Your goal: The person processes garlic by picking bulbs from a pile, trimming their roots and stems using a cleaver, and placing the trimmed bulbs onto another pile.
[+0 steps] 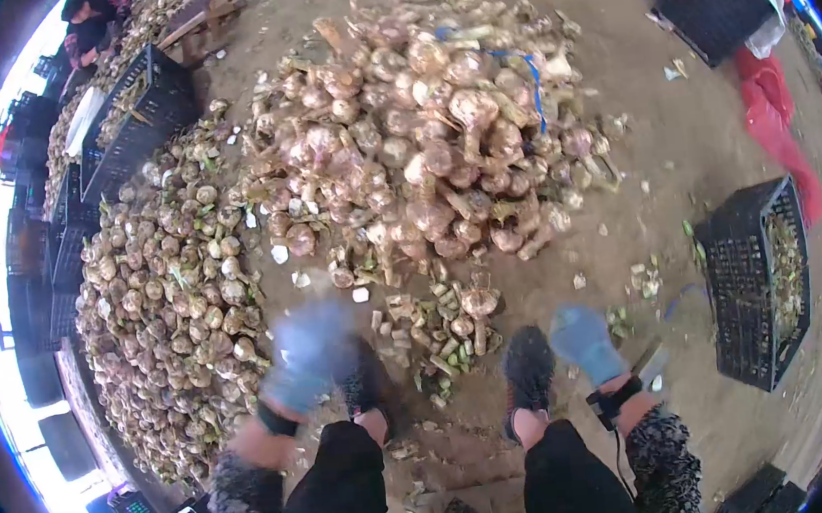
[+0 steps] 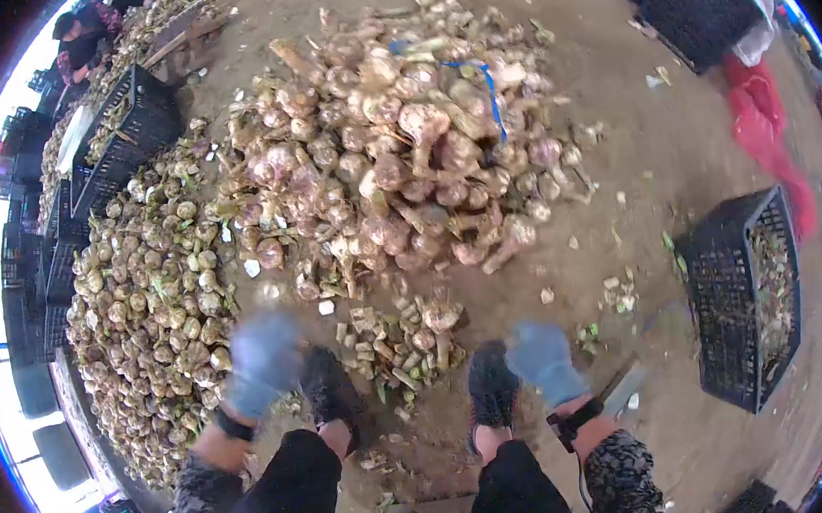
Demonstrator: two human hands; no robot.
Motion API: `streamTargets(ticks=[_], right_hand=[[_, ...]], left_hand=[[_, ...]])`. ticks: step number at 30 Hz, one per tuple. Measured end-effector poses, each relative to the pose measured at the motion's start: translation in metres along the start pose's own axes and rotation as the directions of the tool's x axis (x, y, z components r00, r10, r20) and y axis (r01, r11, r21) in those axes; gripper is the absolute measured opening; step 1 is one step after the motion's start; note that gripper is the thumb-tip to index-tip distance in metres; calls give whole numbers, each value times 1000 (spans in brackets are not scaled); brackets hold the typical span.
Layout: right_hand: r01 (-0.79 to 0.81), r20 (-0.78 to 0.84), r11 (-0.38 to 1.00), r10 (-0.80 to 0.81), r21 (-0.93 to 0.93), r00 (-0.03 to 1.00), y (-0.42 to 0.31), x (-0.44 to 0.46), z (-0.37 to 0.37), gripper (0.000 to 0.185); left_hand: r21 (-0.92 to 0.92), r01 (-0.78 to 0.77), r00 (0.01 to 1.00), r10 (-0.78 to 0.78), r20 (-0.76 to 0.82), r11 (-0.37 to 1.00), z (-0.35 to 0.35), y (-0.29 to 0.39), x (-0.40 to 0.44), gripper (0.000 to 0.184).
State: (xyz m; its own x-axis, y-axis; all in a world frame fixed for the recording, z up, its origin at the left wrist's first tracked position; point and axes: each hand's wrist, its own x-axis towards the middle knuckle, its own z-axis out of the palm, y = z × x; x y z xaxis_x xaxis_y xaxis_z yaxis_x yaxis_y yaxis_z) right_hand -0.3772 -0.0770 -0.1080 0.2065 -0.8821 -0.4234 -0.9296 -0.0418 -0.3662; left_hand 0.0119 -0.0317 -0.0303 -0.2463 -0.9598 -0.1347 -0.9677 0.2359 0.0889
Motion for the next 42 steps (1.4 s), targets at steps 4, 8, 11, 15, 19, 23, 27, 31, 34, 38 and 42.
streamTargets(ticks=[4,8,11,15,19,23,27,31,34,38,42], right_hand=[[-77,-96,886,135,457,986,41,8,4,18],[5,-126,712,118,702,985,20,25,45,14],[48,-115,716,46,697,992,-18,33,46,17],[-220,208,482,79,848,975,-46,49,53,27],[-196,196,179,20,964,980,-44,42,53,22],[-143,146,46,-75,989,986,-84,15,-6,33],[-110,136,146,-182,983,974,-95,7,-16,32],[626,-427,718,-485,304,763,-104,4,-15,31],[550,-172,828,-529,106,831,-114,-6,-19,26],[542,-103,840,-536,39,838,-126,-7,-21,25],[576,-89,816,-571,55,816,-128,-5,-15,30]], left_hand=[[249,394,845,-455,281,885,-31,-65,-23,23],[-694,533,845,-255,470,485,28,-1,11,39],[-604,724,658,72,750,-333,77,87,59,36],[-696,713,687,-115,718,-86,185,144,88,42],[-711,558,715,-187,673,-427,140,133,77,65],[-772,453,822,-126,556,-446,77,113,60,71],[-626,444,845,67,531,-641,27,101,51,69],[-854,321,946,102,307,-408,60,78,39,73],[-845,193,981,106,161,-499,54,75,30,68],[-239,456,827,309,469,-857,95,67,31,65],[-595,412,877,123,464,-690,82,65,20,59]])
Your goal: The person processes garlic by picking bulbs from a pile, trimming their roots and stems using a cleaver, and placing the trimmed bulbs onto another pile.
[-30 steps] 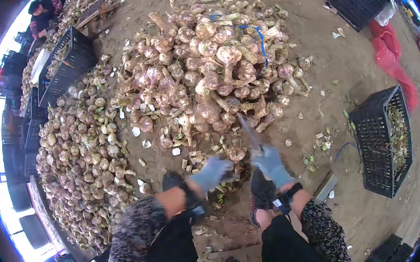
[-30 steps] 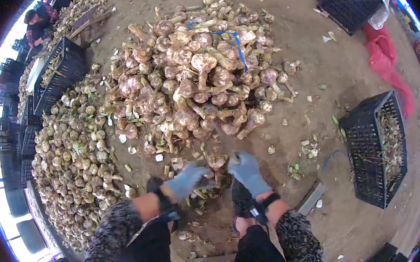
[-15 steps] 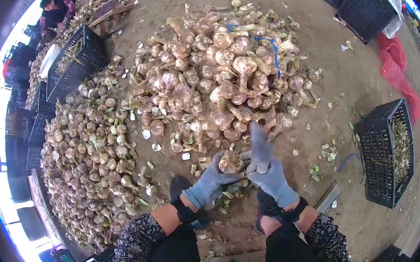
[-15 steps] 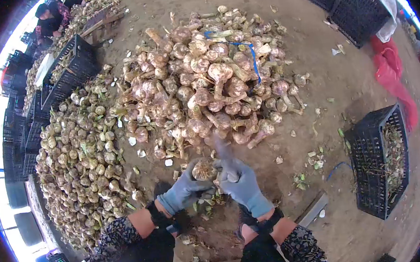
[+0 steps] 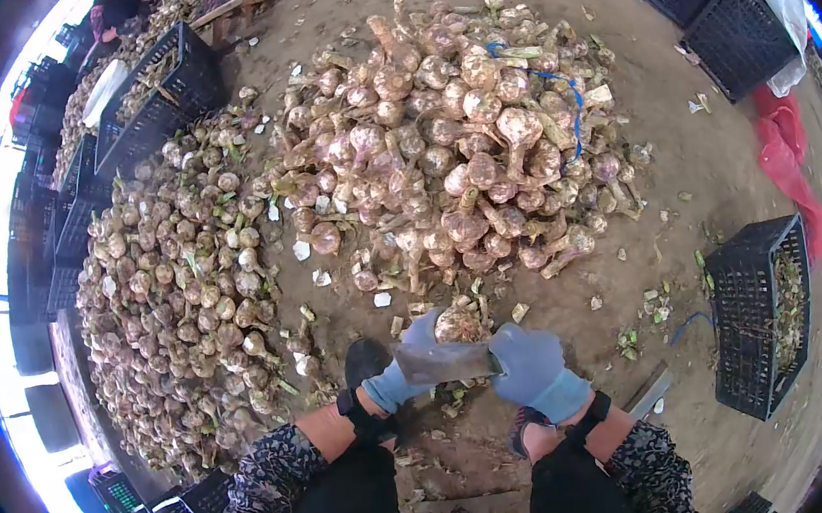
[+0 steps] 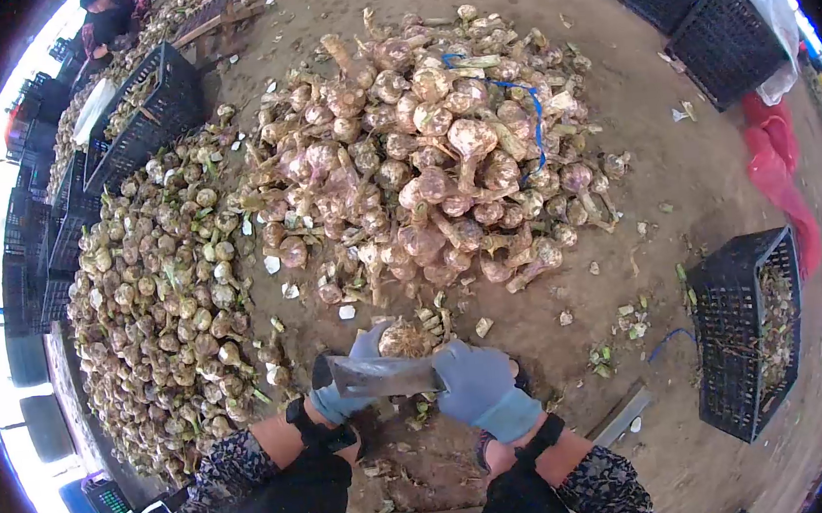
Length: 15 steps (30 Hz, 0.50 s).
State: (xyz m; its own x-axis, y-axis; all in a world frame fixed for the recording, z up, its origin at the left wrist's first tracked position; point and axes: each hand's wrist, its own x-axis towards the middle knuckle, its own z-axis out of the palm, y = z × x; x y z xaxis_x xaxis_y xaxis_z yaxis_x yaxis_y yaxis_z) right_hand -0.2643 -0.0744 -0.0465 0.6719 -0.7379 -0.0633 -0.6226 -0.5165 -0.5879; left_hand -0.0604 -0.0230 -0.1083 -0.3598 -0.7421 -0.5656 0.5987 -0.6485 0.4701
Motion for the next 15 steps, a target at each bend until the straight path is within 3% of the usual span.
streamTargets(ticks=[1,2,3,5,6,8,9,10,11,12,13,14,15], right_hand=[[-5,45,1000,4,6,999,2,-1,2,33],[-8,45,1000,7,8,999,4,-1,4,33],[5,52,1000,-4,-18,999,8,-1,6,34],[19,60,999,-17,-42,998,17,-2,12,35],[22,55,999,-19,-49,998,22,-5,16,36],[24,44,998,-21,-62,999,28,-7,20,36],[26,17,996,-25,-80,1000,30,-9,20,33],[30,-11,995,-31,-97,999,34,-11,21,30],[-182,18,952,192,-245,981,61,-14,38,26],[-370,12,845,406,-386,914,94,-20,49,23],[-518,-29,818,528,-249,849,111,-36,25,23],[-638,-48,763,637,-108,769,119,-44,3,24],[-643,-39,758,643,-111,765,115,-52,1,24]], left_hand=[[423,-194,980,196,38,885,-2,-6,-4,55],[423,-190,981,193,38,886,-4,-10,-5,55],[223,-107,993,115,-26,969,-2,-10,-5,57],[7,-24,997,24,-76,1000,-13,-21,1,59],[319,-60,995,82,-57,946,-16,-23,8,61],[599,-99,991,133,-13,794,-20,-29,8,63],[58,43,998,-39,-58,997,31,6,-13,67],[-231,117,992,-126,-27,966,48,16,-23,69],[-499,186,977,-212,5,847,66,26,-32,72],[300,-110,991,81,110,947,64,26,-40,68],[831,-432,902,186,390,350,65,29,-48,64],[792,-378,926,194,324,480,91,43,-59,76],[777,-337,941,193,277,531,87,40,-52,74]])
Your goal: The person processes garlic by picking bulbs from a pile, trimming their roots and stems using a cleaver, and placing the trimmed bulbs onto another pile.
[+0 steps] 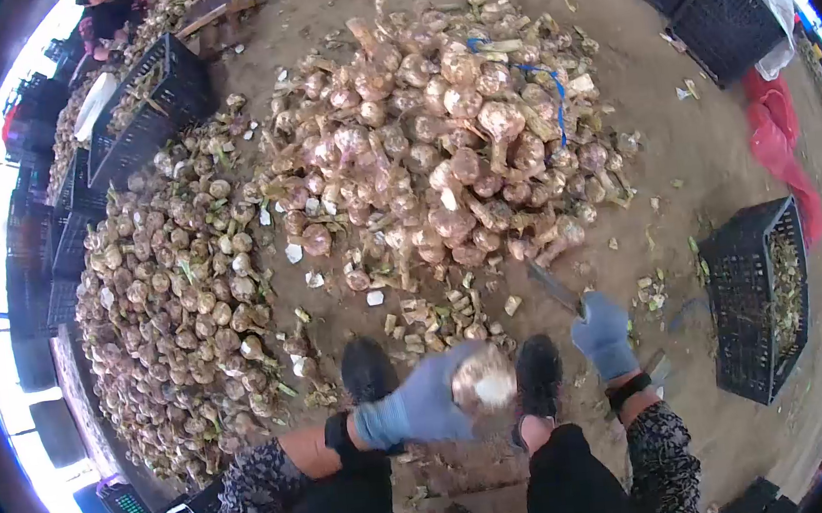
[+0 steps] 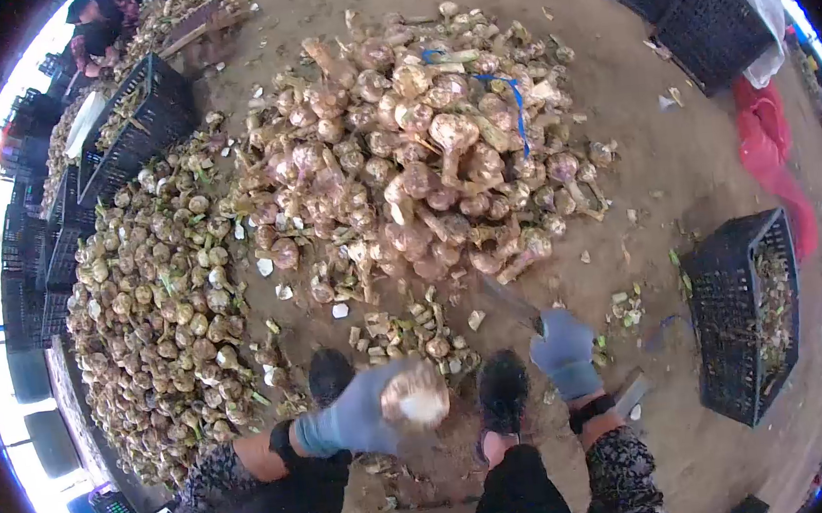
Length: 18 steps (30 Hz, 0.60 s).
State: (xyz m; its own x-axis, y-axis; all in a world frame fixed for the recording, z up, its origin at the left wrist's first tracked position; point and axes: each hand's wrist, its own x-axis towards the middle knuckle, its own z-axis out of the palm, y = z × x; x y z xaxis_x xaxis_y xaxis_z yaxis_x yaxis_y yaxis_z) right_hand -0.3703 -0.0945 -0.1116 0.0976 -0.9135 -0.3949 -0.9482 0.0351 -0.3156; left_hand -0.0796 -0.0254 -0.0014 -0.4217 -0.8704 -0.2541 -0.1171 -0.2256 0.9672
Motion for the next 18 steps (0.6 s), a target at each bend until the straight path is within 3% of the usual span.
streamTargets(ticks=[1,2,3,5,6,7,8,10,11,12,13,15,16,18], right_hand=[[111,-94,994,-112,-20,989,6,-9,-5,27],[231,-192,971,-237,-57,952,11,-10,-11,30],[235,-193,970,-244,-69,950,10,-9,-11,30],[419,-326,884,-342,208,881,-14,-12,5,28],[297,-129,920,-272,255,954,-41,-20,-14,24],[295,-126,918,-270,265,955,-55,-20,-19,24],[360,-3,905,-369,226,929,-65,-20,-21,23],[453,171,876,-478,165,862,-81,-17,-25,22],[456,174,875,-480,163,860,-85,-16,-24,22],[459,136,862,-492,217,860,-88,-15,-22,21],[462,98,844,-502,274,859,-91,-15,-20,21],[505,116,835,-537,220,836,-76,-9,-13,21],[544,134,824,-564,160,815,-67,-4,-11,22],[347,526,907,-179,-239,831,-45,15,-19,33]], left_hand=[[-55,29,999,-30,-17,998,0,-4,10,73],[44,114,993,-113,-23,992,-6,-4,18,71],[153,90,996,-86,-35,984,-8,-17,24,74],[451,35,999,-43,8,892,-10,-18,32,67],[453,44,999,-52,4,890,-7,-22,33,67],[662,36,990,-116,78,749,-3,-28,33,61],[826,-5,971,-195,139,563,0,-31,32,56],[874,-82,938,-260,231,478,3,-30,34,50],[902,-162,893,-329,306,400,6,-31,34,45],[911,-48,929,-318,192,411,12,-39,33,39],[911,-43,928,-321,188,411,14,-47,30,39],[902,-277,946,-72,316,331,11,-54,21,33],[907,-266,948,-84,308,325,6,-55,15,33],[937,-249,968,45,246,245,-10,-57,2,27]])
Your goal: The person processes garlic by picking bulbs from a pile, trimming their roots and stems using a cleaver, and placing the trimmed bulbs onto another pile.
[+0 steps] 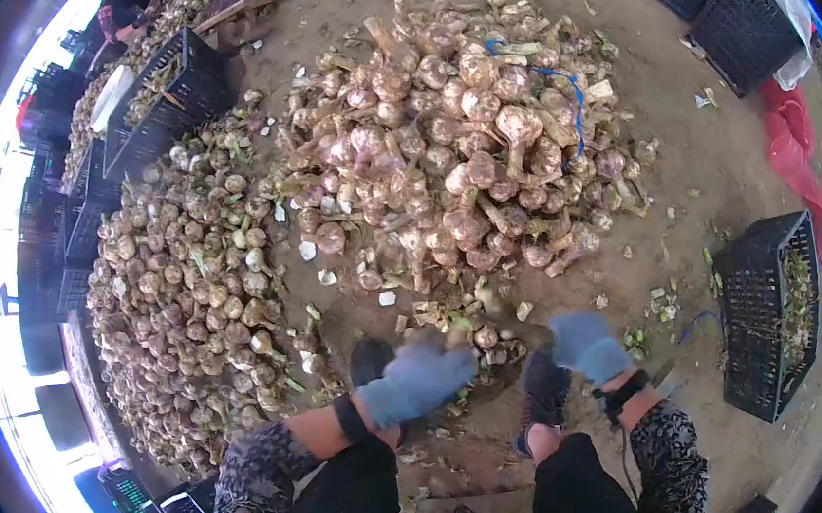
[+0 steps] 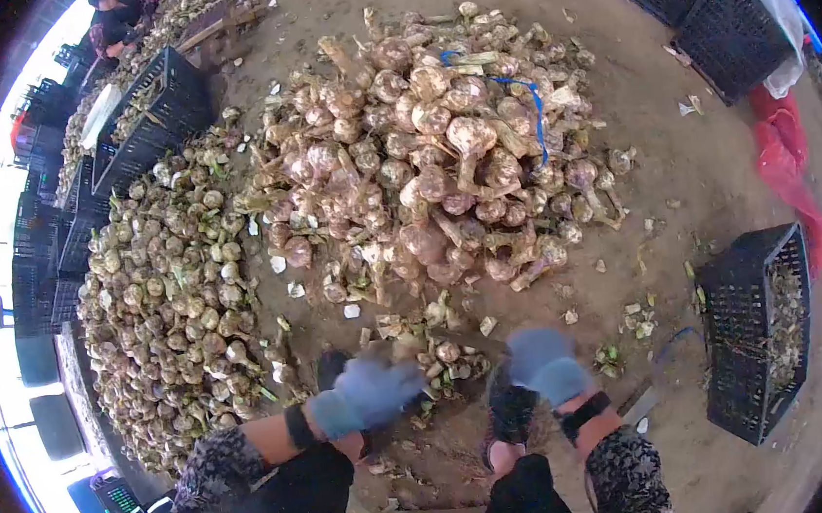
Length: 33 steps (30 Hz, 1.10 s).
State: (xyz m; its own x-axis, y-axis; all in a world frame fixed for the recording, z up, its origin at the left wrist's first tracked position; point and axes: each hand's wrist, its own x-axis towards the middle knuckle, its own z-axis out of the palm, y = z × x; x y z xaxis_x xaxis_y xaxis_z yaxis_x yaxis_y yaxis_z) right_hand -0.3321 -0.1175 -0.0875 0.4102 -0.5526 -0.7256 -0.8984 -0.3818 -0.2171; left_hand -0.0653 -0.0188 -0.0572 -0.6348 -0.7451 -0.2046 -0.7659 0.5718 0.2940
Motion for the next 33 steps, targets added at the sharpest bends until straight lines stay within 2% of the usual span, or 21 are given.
streamTargets(ticks=[2,3,4,5,6,7,9,10,11,12,13,15,16,19,20,21,23,25,27,31,33], right_hand=[[-110,-159,994,111,16,981,39,-4,29,26],[-96,-155,995,97,15,983,53,-11,37,26],[-86,-256,950,168,301,952,65,-21,43,21],[-31,-336,829,260,558,905,72,-24,45,16],[-15,-345,829,248,558,905,73,-21,46,16],[45,-390,784,257,619,884,72,-15,45,15],[117,-425,730,253,674,869,59,-2,39,18],[138,-373,617,269,775,888,44,1,32,19],[150,-319,491,280,858,905,32,3,26,20],[155,-321,492,273,857,907,23,6,22,20],[236,-438,624,190,745,879,16,9,18,21],[303,-530,735,89,607,844,9,12,19,21],[286,-492,745,66,603,868,8,13,22,21],[278,-517,742,107,610,849,16,27,66,23],[278,-543,739,139,613,828,23,23,72,23],[278,-567,737,171,616,806,29,18,78,24],[153,-336,560,240,814,911,19,13,67,23],[156,-320,502,260,851,911,21,24,100,22],[165,-313,448,278,878,908,19,23,109,21],[192,-345,460,276,867,897,3,3,99,21],[35,-84,141,360,989,929,-10,-7,82,19]], left_hand=[[158,451,883,-465,66,878,-1,-37,-42,23],[151,569,822,-561,-97,808,-41,-56,-61,26],[304,705,673,-740,-3,641,-56,-88,-83,41],[130,790,613,-777,-140,600,-55,-118,-125,53],[286,921,270,-963,20,264,-78,-123,-130,65],[269,946,208,-975,-83,179,-67,-143,-148,63],[-189,908,356,-926,-123,374,-38,-176,-166,53],[-325,866,346,-925,-158,380,-28,-170,-145,45],[-294,899,333,-943,-19,323,-32,-161,-107,41],[-469,795,448,-894,28,384,-5,-163,-89,41],[-620,672,521,-853,7,405,54,-175,-82,42],[-499,694,606,-795,15,520,79,-156,-41,49],[-199,780,614,-787,62,593,57,-135,-16,55],[-108,847,530,-842,99,521,78,-127,-3,48],[-392,828,480,-869,125,401,80,-125,-10,45],[-401,798,495,-869,9,451,58,-107,-9,41],[-438,683,607,-788,-105,584,72,-89,-8,36],[-413,523,817,-576,-7,746,50,-62,12,36],[-326,359,931,-362,54,875,46,-36,37,36],[-207,115,971,-66,228,972,69,-12,79,35],[-195,191,939,-121,323,962,84,2,99,35]])
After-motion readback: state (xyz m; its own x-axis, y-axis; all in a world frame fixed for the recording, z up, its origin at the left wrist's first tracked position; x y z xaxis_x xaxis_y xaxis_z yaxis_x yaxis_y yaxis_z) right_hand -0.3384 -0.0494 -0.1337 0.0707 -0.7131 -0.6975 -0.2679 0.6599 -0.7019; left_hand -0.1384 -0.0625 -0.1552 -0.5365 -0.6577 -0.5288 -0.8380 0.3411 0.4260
